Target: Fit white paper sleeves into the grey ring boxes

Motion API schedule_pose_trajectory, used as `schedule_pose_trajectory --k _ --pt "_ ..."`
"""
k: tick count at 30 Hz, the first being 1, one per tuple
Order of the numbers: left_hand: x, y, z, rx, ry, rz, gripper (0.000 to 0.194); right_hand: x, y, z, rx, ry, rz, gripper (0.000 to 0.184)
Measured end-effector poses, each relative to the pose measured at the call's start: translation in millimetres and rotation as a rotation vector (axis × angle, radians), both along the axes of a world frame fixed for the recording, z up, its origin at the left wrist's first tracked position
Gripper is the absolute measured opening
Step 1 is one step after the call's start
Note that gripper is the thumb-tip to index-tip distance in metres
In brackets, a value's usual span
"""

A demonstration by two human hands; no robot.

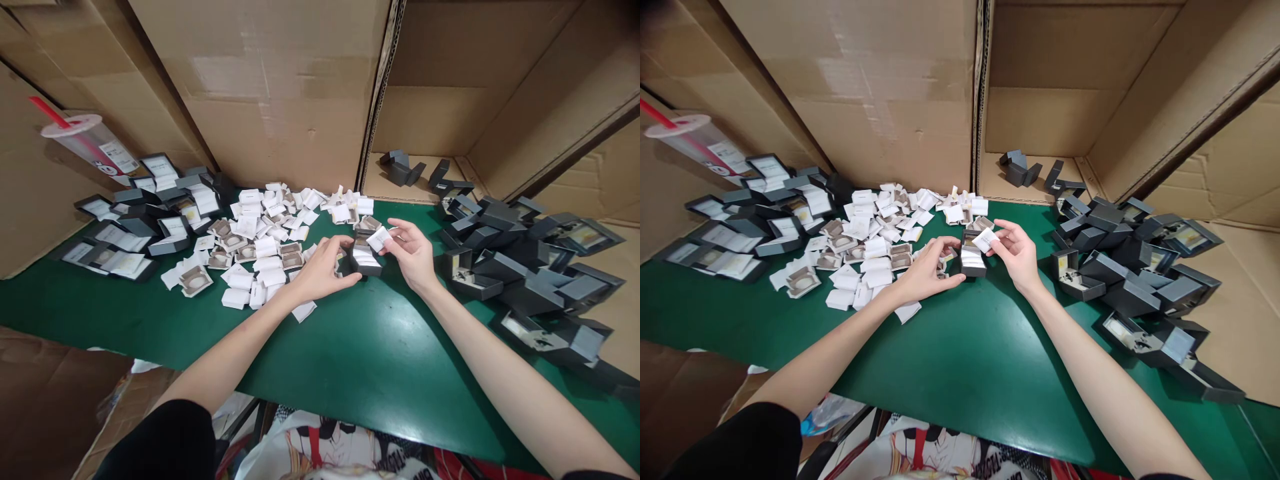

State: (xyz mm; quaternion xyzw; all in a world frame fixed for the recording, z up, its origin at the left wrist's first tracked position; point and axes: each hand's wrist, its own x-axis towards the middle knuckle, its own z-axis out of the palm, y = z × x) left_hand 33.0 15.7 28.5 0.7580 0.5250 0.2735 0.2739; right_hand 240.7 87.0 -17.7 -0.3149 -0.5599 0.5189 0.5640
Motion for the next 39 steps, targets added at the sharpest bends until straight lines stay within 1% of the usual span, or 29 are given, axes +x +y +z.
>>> schedule_pose_trajectory --k 2,5,8,11,14,17,19,23,26,32,37,39 --pt "0 0 0.4 -0.005 -0.013 -0.001 0.057 0 0 -1.2 0.019 -0.002 0.028 0.041" --pt "0 0 0.2 -0.003 -0.011 -0.005 0.058 1 0 -2.9 0.022 -0.042 0.021 0.041" --pt "0 1 -0.6 -0.003 -0.014 -0.008 0.058 1 0 -3.2 0.012 -0.057 0.012 0.037" --pt "-1 2 -1.6 0.002 -0.024 -0.008 0.060 0 -1 -1.7 -0.006 -0.021 0.010 0.030" --pt "-1 2 -2.5 -0.004 -0.017 -0.003 0.063 -2 -2 0.2 -0.017 -0.035 -0.060 0.026" --pt "-2 2 -3.0 -0.005 -0.016 -0.006 0.063 -2 -2 1.0 0.008 -0.103 -0.130 0.027" --pt "-2 2 -3.3 -0.004 -0.018 -0.008 0.063 -1 -2 0.7 0.028 -0.136 -0.119 0.026" --pt "-1 1 -3.3 -0.014 -0.022 -0.007 0.065 1 -2 -0.7 0.067 -0.187 -0.096 0.035" --pt "-1 1 -1.8 -0.028 -0.027 -0.004 0.070 0 -3 0.1 0.076 -0.179 -0.107 0.030" --pt "-1 -1 2.1 -0.065 -0.019 -0.009 0.080 -3 -6 5.6 0.017 -0.087 -0.118 0.023" --pt "0 -1 2.9 -0.065 0.003 -0.042 0.080 -8 -13 6.8 0.020 -0.112 -0.148 0.020" --pt "0 -1 3.1 -0.057 0.009 -0.054 0.079 -10 -16 6.2 0.041 -0.148 -0.137 0.018"
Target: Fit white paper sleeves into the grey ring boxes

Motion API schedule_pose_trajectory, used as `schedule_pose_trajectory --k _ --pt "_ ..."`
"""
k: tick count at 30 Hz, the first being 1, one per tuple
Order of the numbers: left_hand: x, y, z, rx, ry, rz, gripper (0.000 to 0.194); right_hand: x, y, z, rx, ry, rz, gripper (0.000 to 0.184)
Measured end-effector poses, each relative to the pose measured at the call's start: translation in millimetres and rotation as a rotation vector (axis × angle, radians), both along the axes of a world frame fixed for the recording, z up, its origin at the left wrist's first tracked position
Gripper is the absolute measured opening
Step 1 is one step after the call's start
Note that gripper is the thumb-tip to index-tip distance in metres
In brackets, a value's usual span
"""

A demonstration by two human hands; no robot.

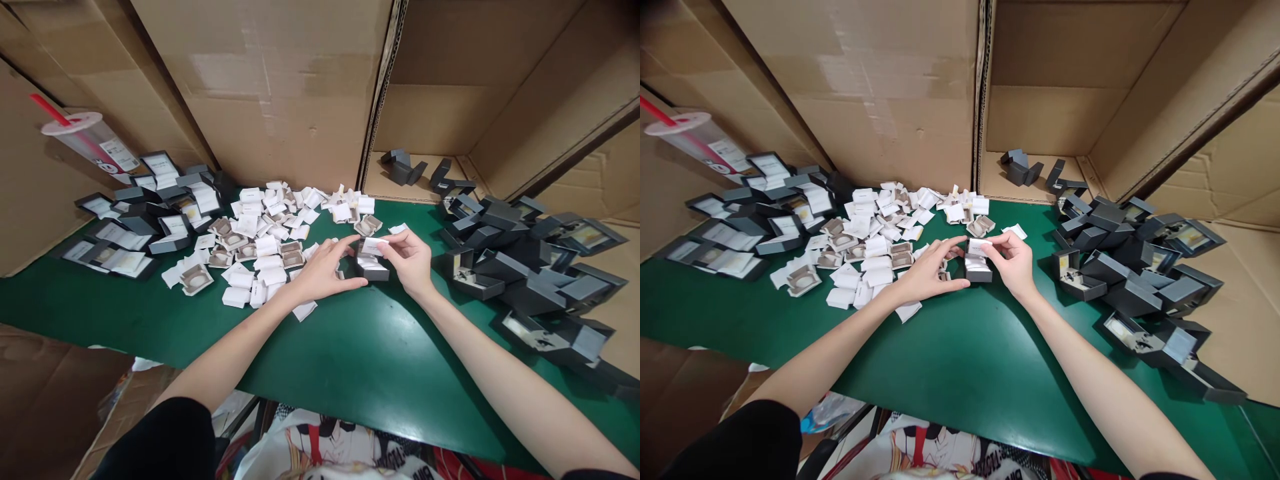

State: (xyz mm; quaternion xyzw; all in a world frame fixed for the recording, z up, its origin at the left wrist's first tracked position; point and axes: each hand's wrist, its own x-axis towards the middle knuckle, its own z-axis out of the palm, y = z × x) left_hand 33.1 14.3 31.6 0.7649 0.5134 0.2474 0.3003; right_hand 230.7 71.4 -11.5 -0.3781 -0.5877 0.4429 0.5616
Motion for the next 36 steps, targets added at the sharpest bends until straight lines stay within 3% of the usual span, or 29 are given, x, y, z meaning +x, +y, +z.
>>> schedule_pose_trajectory --k 3,8,16,23,32,36 --pt "0.6 -0.2 0.5 0.003 0.007 -0.011 0.079 -0.3 -1.5 0.0 0.096 -0.118 0.023 0.014" --pt "1.2 -0.6 1.1 0.021 0.023 -0.018 0.083 2.0 -1.5 3.6 0.249 -0.316 -0.070 0.012" --pt "1.0 -0.4 1.6 0.038 0.050 -0.020 0.081 0.6 -1.1 3.8 0.093 -0.183 0.036 0.019" --pt "1.1 -0.5 1.2 0.032 0.063 -0.036 0.082 -0.3 3.0 -0.8 0.036 -0.098 0.037 0.020" --pt "1.0 -1.4 1.9 0.025 0.022 -0.039 0.081 -0.9 2.8 -2.2 0.048 -0.202 0.069 0.019" --pt "3.4 -3.1 4.0 0.013 -0.034 -0.030 0.081 -0.5 2.9 -4.8 -0.011 -0.206 0.156 0.030"
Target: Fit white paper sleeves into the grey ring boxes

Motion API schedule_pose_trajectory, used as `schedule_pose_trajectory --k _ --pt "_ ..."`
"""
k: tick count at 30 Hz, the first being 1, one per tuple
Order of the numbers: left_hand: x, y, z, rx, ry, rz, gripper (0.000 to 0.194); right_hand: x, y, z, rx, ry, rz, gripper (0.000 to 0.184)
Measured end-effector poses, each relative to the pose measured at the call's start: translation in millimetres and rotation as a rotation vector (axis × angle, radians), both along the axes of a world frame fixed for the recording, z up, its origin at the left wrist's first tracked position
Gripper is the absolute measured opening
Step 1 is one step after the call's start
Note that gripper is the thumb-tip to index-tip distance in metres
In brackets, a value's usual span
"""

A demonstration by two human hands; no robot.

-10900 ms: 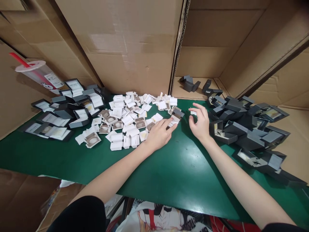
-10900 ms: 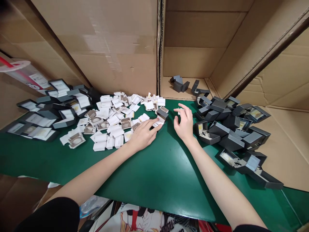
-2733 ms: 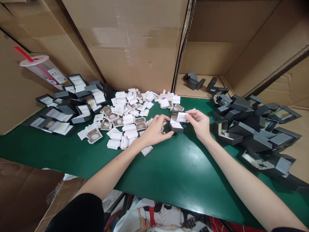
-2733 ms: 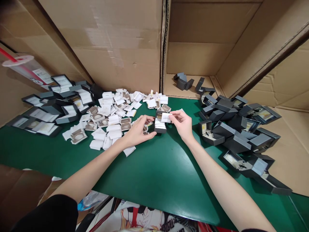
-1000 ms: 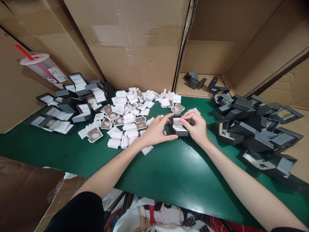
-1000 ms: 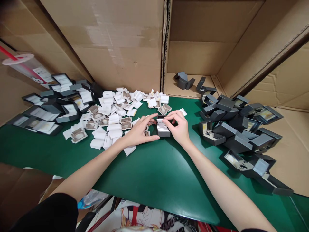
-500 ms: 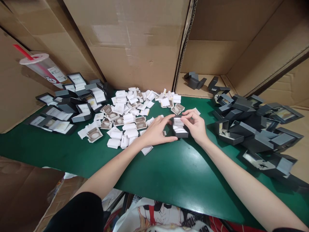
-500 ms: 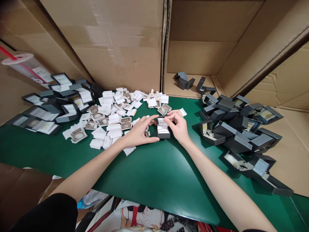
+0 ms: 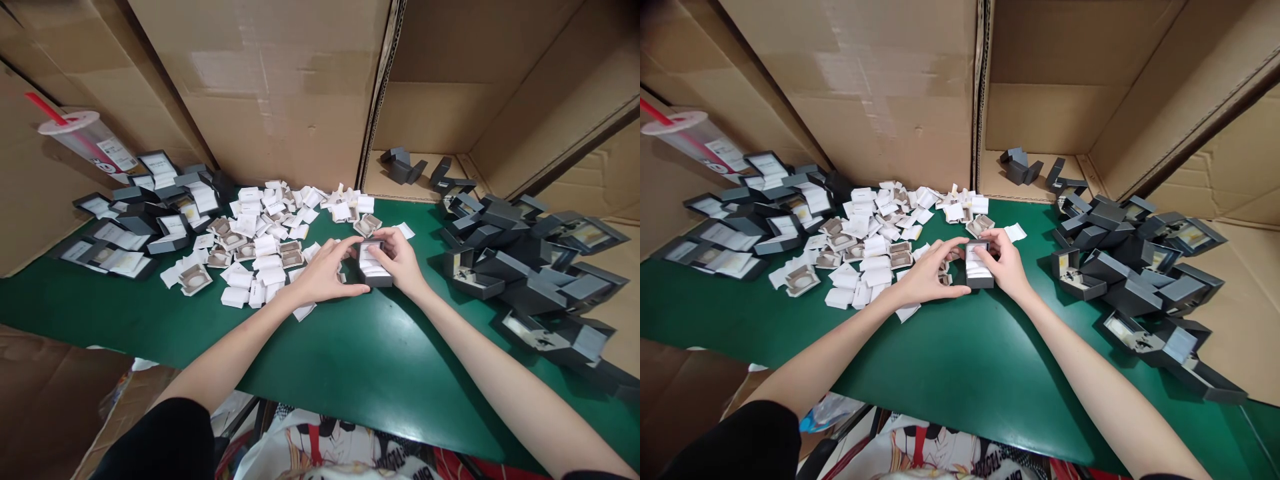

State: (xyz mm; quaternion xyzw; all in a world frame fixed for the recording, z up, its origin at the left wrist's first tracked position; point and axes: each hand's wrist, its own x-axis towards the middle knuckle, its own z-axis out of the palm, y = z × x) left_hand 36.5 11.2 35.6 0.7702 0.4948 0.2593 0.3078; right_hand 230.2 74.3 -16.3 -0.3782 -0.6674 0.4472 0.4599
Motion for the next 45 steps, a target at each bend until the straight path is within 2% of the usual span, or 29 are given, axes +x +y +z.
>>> schedule_pose_trajectory --k 5,11,17,24,27,33,36,45 --pt "1 -1 1.1 -0.005 -0.003 0.019 0.081 2 1 1.9 -0.077 0.025 0.066 0.034" --pt "1 0 -2.1 0.059 0.032 -0.025 0.084 3 2 5.1 -0.088 0.035 0.038 0.025" --pt "0 3 -5.3 0.157 0.032 0.022 0.040 2 -1 4.6 -0.014 -0.058 0.059 0.019" --pt "2 6 -9.9 0.249 0.038 0.141 0.025 7 -4 8.2 0.098 -0.184 0.193 0.032" --pt "4 5 -11.6 0.278 0.049 0.151 0.024 8 -4 7.8 0.100 -0.193 0.225 0.032" --pt "13 -2 -11.3 0.176 0.093 0.148 0.031 5 -6 7.6 0.061 -0.172 0.216 0.024" --pt "17 -4 -12.9 0.176 0.103 0.170 0.030 3 -8 7.7 0.054 -0.164 0.199 0.024" --pt "21 -3 -16.0 0.189 0.120 0.233 0.028 3 -14 13.2 0.185 -0.313 0.226 0.032"
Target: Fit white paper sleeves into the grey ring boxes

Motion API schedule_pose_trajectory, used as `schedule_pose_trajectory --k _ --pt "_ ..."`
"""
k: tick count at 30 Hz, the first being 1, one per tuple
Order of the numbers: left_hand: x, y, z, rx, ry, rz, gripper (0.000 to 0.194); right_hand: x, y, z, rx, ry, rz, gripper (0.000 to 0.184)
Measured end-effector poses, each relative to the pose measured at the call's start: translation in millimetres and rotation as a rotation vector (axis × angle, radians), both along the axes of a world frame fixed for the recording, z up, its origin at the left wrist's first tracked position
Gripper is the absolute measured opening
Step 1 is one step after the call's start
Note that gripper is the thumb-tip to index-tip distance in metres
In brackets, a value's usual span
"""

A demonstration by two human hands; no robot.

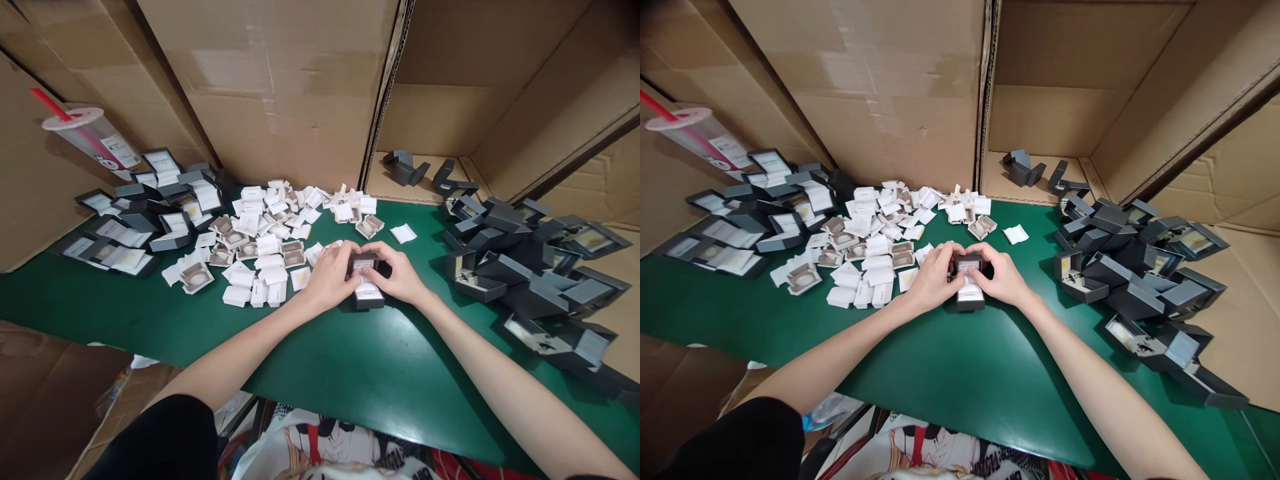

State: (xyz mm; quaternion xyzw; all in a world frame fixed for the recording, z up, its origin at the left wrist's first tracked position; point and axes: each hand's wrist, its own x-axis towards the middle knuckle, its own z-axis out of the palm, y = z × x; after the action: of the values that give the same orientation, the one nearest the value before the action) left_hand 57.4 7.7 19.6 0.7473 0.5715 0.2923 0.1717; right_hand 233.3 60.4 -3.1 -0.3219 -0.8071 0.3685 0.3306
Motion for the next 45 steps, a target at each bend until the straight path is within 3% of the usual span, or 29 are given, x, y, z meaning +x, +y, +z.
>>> schedule_pose_trajectory --k 13,26,30,33,36,38,41,45 --pt "0 1 -1.0 0.020 0.037 -0.006 0.027 -2 -1 1.8 -0.065 0.003 -0.015 0.022" --pt "-1 -1 -7.6 0.170 0.174 -0.104 0.022 -2 -1 0.1 -0.062 0.029 -0.047 0.008" --pt "-1 -3 -8.0 0.235 0.191 -0.122 0.025 0 -2 2.1 -0.126 0.062 0.000 0.015" --pt "-3 -4 -4.2 0.295 0.161 -0.142 0.027 3 1 1.4 -0.187 0.105 0.043 0.038" --pt "-12 0 2.1 0.329 0.017 -0.121 0.024 5 5 -1.9 -0.253 0.192 0.088 0.052" --pt "-22 6 6.3 0.320 -0.165 -0.037 0.021 5 7 -4.1 -0.304 0.260 0.109 0.051" --pt "-45 20 11.6 0.301 -0.477 0.185 0.011 4 7 -5.4 -0.345 0.285 0.094 0.040" --pt "-86 41 19.7 0.306 -0.943 0.520 0.018 2 4 -3.6 -0.345 0.204 0.067 0.033"
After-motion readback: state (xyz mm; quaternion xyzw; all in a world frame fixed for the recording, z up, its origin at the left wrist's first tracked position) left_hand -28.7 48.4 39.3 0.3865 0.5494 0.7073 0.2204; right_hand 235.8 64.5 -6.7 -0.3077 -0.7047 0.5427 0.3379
